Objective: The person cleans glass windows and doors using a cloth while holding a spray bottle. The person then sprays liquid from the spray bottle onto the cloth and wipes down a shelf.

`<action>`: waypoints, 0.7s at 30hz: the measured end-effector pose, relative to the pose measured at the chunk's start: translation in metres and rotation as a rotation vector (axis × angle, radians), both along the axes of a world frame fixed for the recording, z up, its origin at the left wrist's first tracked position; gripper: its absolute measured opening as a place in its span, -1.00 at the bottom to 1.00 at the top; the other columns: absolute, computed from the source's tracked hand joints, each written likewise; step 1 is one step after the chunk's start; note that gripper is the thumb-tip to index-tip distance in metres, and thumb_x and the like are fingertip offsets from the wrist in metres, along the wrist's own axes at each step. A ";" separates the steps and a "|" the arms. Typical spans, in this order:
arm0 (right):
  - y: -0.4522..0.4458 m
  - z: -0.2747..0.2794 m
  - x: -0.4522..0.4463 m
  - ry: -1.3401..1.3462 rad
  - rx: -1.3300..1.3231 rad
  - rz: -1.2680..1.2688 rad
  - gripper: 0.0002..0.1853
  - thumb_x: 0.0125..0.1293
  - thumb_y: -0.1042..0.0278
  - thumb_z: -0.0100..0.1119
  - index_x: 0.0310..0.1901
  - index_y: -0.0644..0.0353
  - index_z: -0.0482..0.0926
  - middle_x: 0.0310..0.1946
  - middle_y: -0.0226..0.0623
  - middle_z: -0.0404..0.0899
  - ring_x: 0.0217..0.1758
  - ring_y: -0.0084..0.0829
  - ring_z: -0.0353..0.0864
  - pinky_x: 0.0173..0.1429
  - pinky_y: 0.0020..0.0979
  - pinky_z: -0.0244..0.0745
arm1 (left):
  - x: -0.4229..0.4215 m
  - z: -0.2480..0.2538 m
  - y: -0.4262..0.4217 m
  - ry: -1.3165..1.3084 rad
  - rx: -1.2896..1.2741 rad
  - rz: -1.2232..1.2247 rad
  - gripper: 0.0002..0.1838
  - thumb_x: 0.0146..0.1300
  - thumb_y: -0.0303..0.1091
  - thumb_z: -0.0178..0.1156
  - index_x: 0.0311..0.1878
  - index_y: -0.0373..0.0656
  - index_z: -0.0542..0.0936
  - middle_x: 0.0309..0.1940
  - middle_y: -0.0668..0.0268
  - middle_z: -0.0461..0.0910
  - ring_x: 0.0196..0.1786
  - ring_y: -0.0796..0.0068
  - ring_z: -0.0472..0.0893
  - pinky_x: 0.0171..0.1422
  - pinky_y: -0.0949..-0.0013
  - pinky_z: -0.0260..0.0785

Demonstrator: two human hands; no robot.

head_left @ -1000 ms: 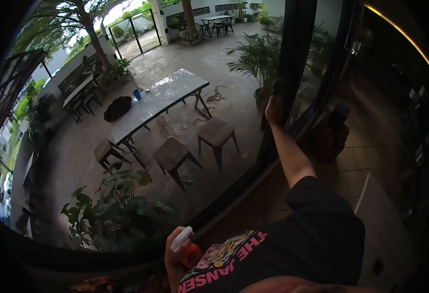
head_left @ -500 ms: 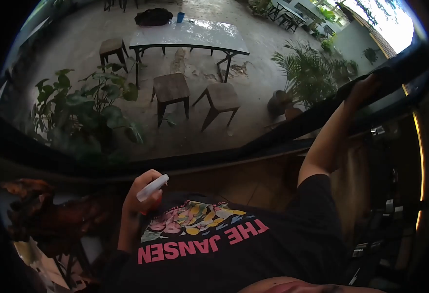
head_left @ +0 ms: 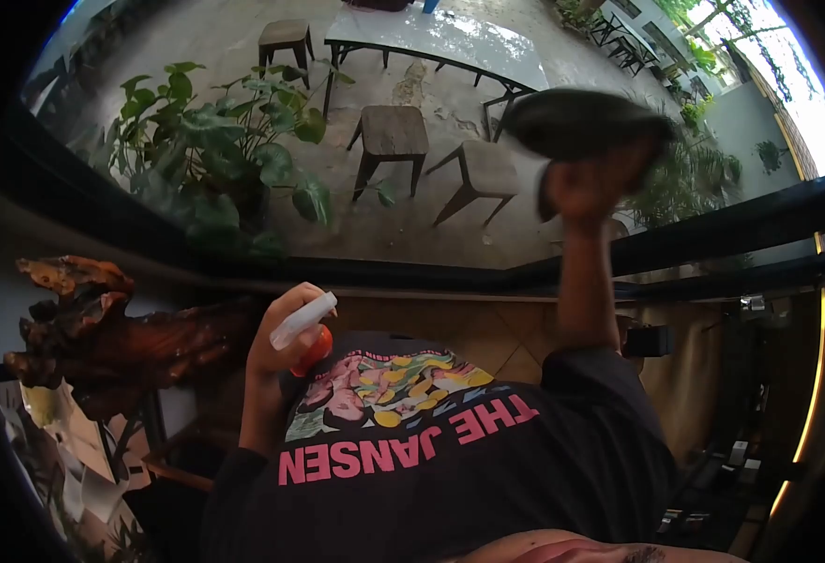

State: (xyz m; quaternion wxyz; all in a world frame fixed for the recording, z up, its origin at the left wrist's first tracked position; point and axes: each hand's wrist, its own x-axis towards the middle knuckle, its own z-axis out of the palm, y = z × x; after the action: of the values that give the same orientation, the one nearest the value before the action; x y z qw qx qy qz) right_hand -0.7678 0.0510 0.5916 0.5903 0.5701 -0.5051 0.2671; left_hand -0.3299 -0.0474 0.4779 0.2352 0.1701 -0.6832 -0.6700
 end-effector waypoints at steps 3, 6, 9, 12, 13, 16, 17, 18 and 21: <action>0.048 0.145 -0.046 -0.347 -0.304 0.161 -0.45 0.42 0.30 0.07 0.37 0.40 0.32 0.24 0.11 0.46 0.32 0.02 0.44 0.46 -0.06 0.24 | 0.026 -0.004 0.001 -0.006 0.050 0.067 -0.68 0.10 -0.38 0.16 -0.06 -0.30 0.56 -0.17 0.25 0.56 -0.08 0.46 0.56 0.08 0.41 0.39; 0.076 0.205 -0.112 -0.457 -0.501 0.178 -0.54 0.42 0.29 0.08 0.22 0.46 0.39 0.11 0.12 0.49 0.18 -0.08 0.49 0.40 -0.14 0.30 | 0.051 -0.004 -0.010 -0.035 -0.027 0.107 -0.68 0.10 -0.37 0.15 -0.07 -0.30 0.56 -0.17 0.24 0.56 -0.09 0.44 0.56 0.09 0.41 0.39; 0.026 0.195 -0.041 0.009 -0.454 -0.019 -0.66 0.42 0.28 0.07 0.07 0.39 0.42 -0.02 0.02 0.50 0.03 -0.14 0.51 0.29 -0.18 0.37 | 0.068 -0.003 -0.018 -0.027 -0.029 0.074 -0.67 0.10 -0.34 0.16 -0.07 -0.30 0.56 -0.16 0.24 0.56 -0.09 0.43 0.56 0.09 0.41 0.38; -0.049 0.104 0.060 -0.378 -0.065 0.016 -0.65 0.46 0.21 0.08 0.16 0.21 0.53 0.13 -0.06 0.52 0.08 -0.11 0.51 0.22 -0.07 0.41 | 0.068 -0.001 -0.034 0.007 -0.028 0.007 -0.65 0.09 -0.31 0.17 -0.07 -0.30 0.56 -0.16 0.23 0.56 -0.09 0.42 0.56 0.08 0.41 0.38; -0.081 0.066 0.124 -0.005 0.047 -0.023 -0.59 0.44 0.21 0.12 0.26 0.11 0.51 0.24 -0.20 0.49 0.23 -0.11 0.43 0.28 0.05 0.36 | 0.072 -0.001 -0.037 0.016 -0.007 -0.012 -0.65 0.09 -0.30 0.18 -0.07 -0.30 0.56 -0.16 0.23 0.56 -0.09 0.41 0.57 0.08 0.41 0.38; -0.111 -0.035 0.172 0.128 0.631 0.104 -0.55 0.18 0.25 0.25 0.13 -0.35 0.61 0.19 -0.50 0.51 0.39 -0.20 0.37 0.40 0.01 0.37 | 0.082 0.009 -0.041 0.034 -0.027 -0.067 -0.63 0.09 -0.28 0.19 -0.07 -0.30 0.56 -0.16 0.22 0.56 -0.09 0.40 0.57 0.07 0.40 0.38; -0.122 -0.044 0.170 0.079 0.746 0.229 -0.62 0.16 0.26 0.26 0.05 -0.31 0.66 0.15 -0.51 0.52 0.39 -0.20 0.38 0.40 0.01 0.39 | 0.085 0.014 -0.043 0.047 -0.057 -0.076 -0.62 0.08 -0.27 0.20 -0.07 -0.30 0.56 -0.16 0.21 0.56 -0.09 0.40 0.57 0.07 0.39 0.39; -0.127 -0.027 0.171 0.096 0.730 0.227 -0.62 0.16 0.26 0.26 0.05 -0.31 0.66 0.15 -0.51 0.52 0.39 -0.20 0.38 0.40 0.01 0.39 | 0.090 0.017 -0.047 0.066 -0.089 -0.075 -0.62 0.08 -0.26 0.21 -0.07 -0.30 0.56 -0.16 0.20 0.56 -0.09 0.39 0.57 0.07 0.39 0.39; -0.108 0.064 0.144 0.227 0.455 0.009 -0.61 0.13 0.27 0.30 0.04 -0.26 0.67 0.15 -0.41 0.53 0.39 -0.16 0.41 0.44 -0.03 0.39 | 0.120 0.002 -0.051 0.108 -0.035 -0.066 -0.63 0.09 -0.29 0.20 -0.06 -0.30 0.55 -0.15 0.20 0.56 -0.09 0.38 0.58 0.07 0.39 0.40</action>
State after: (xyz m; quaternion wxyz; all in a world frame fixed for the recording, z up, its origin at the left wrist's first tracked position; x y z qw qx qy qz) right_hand -0.6236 -0.0571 0.6556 0.4986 0.7168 -0.4803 0.0836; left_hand -0.2101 -0.0988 0.4797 0.2522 0.1069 -0.6866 -0.6734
